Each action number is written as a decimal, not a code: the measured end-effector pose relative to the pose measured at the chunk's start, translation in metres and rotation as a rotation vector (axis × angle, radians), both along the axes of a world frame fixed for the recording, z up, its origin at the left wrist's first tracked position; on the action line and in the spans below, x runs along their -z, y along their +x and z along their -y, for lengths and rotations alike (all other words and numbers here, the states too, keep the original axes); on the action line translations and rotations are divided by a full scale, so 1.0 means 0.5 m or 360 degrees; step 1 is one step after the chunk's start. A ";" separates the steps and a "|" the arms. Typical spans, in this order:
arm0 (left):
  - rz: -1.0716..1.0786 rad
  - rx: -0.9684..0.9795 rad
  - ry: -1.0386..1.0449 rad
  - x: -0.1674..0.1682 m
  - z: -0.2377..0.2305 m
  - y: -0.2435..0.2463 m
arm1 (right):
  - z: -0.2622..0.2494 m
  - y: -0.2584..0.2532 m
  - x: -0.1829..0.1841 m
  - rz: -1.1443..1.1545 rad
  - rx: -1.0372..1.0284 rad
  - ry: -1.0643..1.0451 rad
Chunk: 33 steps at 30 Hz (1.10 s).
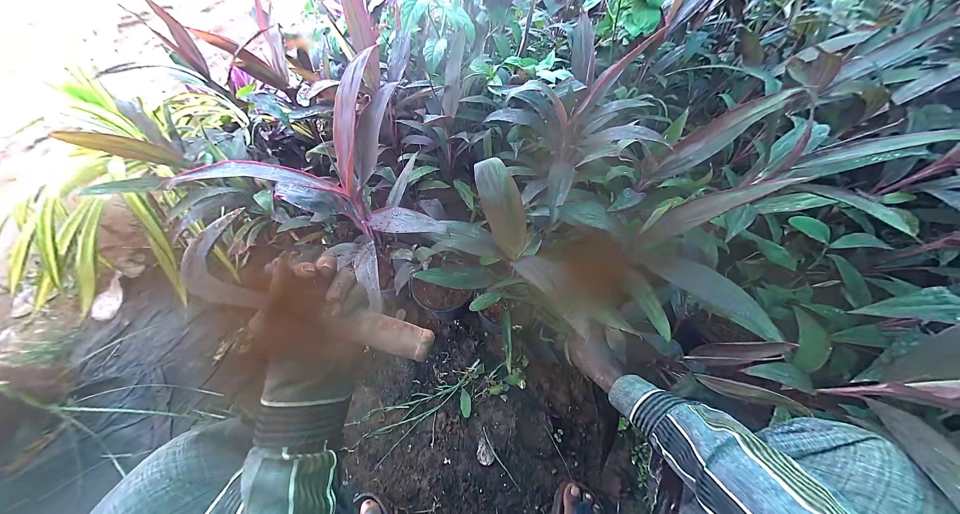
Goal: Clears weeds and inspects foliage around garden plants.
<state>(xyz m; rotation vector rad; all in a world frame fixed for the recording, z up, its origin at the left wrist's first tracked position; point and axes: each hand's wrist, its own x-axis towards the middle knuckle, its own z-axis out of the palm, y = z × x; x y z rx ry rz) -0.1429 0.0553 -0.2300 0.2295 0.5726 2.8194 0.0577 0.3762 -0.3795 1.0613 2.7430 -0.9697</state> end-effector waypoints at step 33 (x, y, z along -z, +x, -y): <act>0.0004 0.0003 0.0005 -0.017 -0.009 0.020 | 0.041 -0.016 -0.014 0.0446 -0.0220 0.0066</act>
